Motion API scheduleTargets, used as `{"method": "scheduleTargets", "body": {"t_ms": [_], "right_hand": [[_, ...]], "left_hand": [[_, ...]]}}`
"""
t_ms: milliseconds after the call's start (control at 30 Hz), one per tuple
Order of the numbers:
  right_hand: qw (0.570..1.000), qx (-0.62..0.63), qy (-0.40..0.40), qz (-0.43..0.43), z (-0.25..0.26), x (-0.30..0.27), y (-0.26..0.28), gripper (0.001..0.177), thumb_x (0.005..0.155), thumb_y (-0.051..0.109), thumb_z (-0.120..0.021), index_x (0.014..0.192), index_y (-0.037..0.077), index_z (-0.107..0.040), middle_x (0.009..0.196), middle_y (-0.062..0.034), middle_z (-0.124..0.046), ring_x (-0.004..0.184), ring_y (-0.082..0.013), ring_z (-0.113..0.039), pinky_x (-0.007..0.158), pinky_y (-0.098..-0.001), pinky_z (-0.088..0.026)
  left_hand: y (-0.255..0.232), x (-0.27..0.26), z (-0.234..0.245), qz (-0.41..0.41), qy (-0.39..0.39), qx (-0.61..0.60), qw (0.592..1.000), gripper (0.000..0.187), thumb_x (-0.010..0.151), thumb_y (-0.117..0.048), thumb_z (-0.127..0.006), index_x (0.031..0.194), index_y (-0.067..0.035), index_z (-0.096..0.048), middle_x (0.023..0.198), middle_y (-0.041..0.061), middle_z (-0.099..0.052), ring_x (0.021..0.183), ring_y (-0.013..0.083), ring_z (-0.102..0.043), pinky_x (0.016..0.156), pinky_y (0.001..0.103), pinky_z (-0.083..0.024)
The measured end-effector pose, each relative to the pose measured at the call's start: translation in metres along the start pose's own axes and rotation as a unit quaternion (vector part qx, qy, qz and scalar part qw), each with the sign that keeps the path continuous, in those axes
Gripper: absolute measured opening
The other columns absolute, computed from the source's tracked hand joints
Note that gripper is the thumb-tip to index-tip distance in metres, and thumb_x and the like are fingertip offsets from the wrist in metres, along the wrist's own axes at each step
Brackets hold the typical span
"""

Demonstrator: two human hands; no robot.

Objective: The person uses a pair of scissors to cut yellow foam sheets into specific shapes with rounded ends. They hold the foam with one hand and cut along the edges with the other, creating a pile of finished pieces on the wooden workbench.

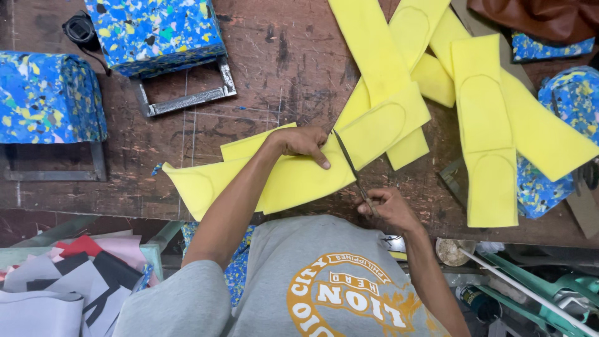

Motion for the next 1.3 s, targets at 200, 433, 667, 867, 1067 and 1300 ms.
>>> {"method": "scheduleTargets", "body": {"t_ms": [200,433,667,867,1067,1300], "right_hand": [[0.998,0.054,-0.005,0.013,-0.005,0.005,0.004,0.035,0.073,0.021,-0.087,0.096,-0.003,-0.079,0.075,-0.0085,-0.076,0.059,-0.0128,-0.064,0.052,-0.0274,-0.051],[0.989,0.127,-0.058,0.044,0.012,-0.033,-0.037,0.036,0.075,0.019,-0.085,0.100,-0.006,-0.076,0.071,-0.0054,-0.067,0.060,-0.0139,-0.061,0.054,-0.0276,-0.048],[0.952,0.259,-0.156,0.055,0.030,-0.052,-0.099,0.044,0.078,0.022,-0.085,0.107,-0.008,-0.072,0.080,-0.0056,-0.066,0.066,-0.0158,-0.063,0.060,-0.0290,-0.051],[0.928,0.291,-0.232,0.026,0.031,-0.062,-0.147,0.044,0.078,0.023,-0.084,0.109,-0.007,-0.073,0.085,-0.0054,-0.069,0.067,-0.0156,-0.063,0.061,-0.0298,-0.052],[0.928,0.291,-0.233,0.020,0.015,-0.053,-0.162,0.039,0.085,0.023,-0.083,0.104,-0.009,-0.072,0.079,-0.0090,-0.069,0.066,-0.0165,-0.065,0.060,-0.0323,-0.054],[0.929,0.289,-0.230,0.014,-0.005,-0.068,-0.133,0.038,0.077,0.017,-0.083,0.107,-0.005,-0.075,0.081,-0.0090,-0.076,0.067,-0.0166,-0.070,0.059,-0.0311,-0.057]], "left_hand": [[-0.005,-0.024,0.009,0.017,-0.059,0.118,0.991,0.038,0.073,-0.017,-0.087,0.101,0.002,-0.071,0.090,0.010,-0.074,0.074,0.0203,-0.069,0.065,0.036,-0.056],[-0.020,-0.003,0.023,-0.042,-0.239,0.144,0.959,0.052,0.080,-0.038,-0.086,0.109,0.003,-0.072,0.103,0.014,-0.069,0.090,0.0269,-0.064,0.079,0.044,-0.053],[-0.031,0.087,-0.023,-0.090,-0.335,0.310,0.885,0.059,0.075,-0.026,-0.081,0.130,-0.008,-0.069,0.119,0.019,-0.071,0.114,0.0357,-0.068,0.098,0.047,-0.054],[-0.052,0.077,-0.012,-0.148,-0.372,0.321,0.859,0.071,0.068,-0.027,-0.090,0.131,-0.007,-0.065,0.131,0.024,-0.060,0.121,0.0397,-0.058,0.101,0.051,-0.047],[-0.060,0.070,-0.032,-0.069,-0.382,0.368,0.845,0.075,0.063,-0.025,-0.091,0.131,-0.015,-0.063,0.133,0.025,-0.056,0.122,0.0445,-0.054,0.100,0.055,-0.046],[-0.095,0.039,-0.036,-0.084,-0.340,0.235,0.907,0.062,0.072,-0.015,-0.088,0.128,-0.008,-0.062,0.130,0.017,-0.064,0.116,0.0327,-0.065,0.099,0.048,-0.054]]}}
Point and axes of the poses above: each hand's wrist, its own x-axis towards the middle knuckle, its own z-axis out of the back of the hand, y = z × x, the point moved 2 cm from there along x, towards the middle knuckle
